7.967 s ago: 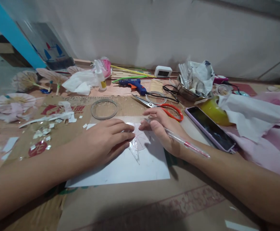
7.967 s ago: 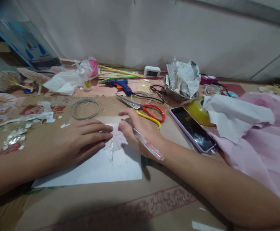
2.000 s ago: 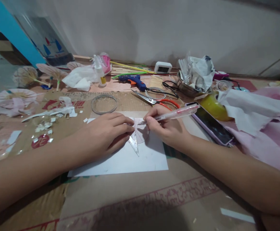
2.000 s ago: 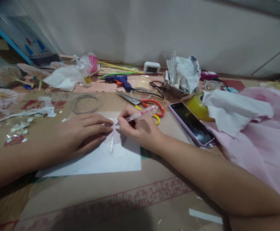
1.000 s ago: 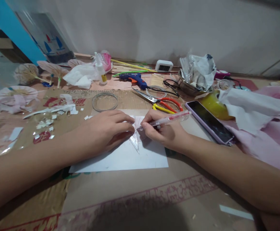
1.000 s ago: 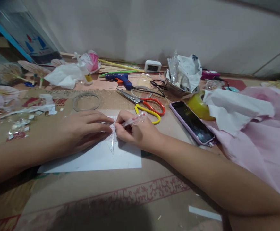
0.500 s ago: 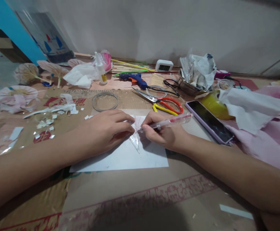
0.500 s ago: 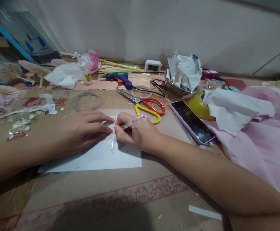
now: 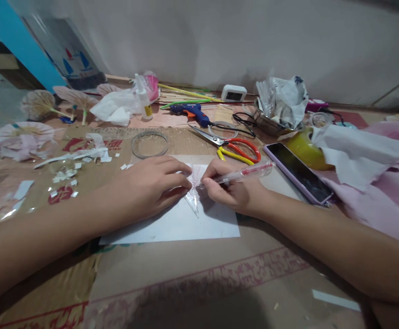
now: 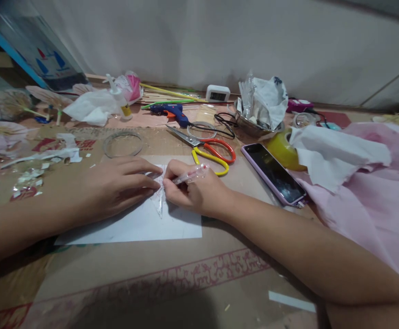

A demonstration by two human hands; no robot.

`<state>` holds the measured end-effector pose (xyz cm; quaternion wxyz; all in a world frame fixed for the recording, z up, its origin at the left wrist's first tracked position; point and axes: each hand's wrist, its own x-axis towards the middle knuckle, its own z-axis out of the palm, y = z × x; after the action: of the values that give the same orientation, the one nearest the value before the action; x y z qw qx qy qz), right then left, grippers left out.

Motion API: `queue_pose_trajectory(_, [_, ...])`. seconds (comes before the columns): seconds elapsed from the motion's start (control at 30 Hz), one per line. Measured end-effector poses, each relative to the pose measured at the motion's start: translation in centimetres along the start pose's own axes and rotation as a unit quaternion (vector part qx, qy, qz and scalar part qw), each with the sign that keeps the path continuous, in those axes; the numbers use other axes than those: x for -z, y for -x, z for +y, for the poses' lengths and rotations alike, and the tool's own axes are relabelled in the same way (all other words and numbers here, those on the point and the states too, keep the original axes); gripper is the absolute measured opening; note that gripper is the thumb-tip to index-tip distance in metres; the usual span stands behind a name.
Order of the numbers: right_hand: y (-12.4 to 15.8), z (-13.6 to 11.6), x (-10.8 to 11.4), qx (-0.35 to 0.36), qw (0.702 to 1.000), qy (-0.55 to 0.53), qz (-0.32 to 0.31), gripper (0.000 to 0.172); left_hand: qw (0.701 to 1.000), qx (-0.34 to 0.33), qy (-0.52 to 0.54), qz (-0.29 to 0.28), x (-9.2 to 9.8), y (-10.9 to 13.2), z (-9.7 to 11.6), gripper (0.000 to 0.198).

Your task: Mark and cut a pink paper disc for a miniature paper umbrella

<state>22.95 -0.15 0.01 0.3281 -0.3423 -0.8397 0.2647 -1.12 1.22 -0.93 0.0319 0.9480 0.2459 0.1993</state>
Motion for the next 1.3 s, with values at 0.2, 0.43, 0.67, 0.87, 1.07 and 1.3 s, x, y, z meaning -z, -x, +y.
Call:
queue_pose_trajectory(0.2, [0.07,0.07,0.02,0.001,1.000,0.003,-0.004,0.012,1.000,-0.007,-0.002,0.011,0.13,-0.23,0.30,0.019])
queue_pose_trajectory(0.43, [0.05,0.25,-0.03,0.002,1.000,0.015,-0.004,0.012,1.000,0.004,0.014,-0.019,0.44,-0.34,0.35,0.025])
queue_pose_trajectory(0.67, [-0.08,0.37,-0.17,0.023,0.999,0.026,0.019,0.013,1.000,-0.012,0.008,-0.001,0.17,-0.21,0.21,0.023])
queue_pose_trajectory(0.87, [-0.03,0.48,-0.12,0.017,0.999,0.028,0.015,0.013,1.000,-0.020,0.005,0.005,0.00,-0.12,0.07,0.023])
queue_pose_trajectory(1.07, [0.16,0.37,0.00,0.022,0.999,0.024,-0.009,0.013,1.000,-0.011,-0.025,-0.002,0.23,-0.25,0.46,0.027])
queue_pose_trajectory(1.3, [0.23,0.13,0.13,0.044,0.999,0.024,-0.021,0.011,0.999,-0.018,-0.030,0.008,0.15,-0.41,0.54,0.022])
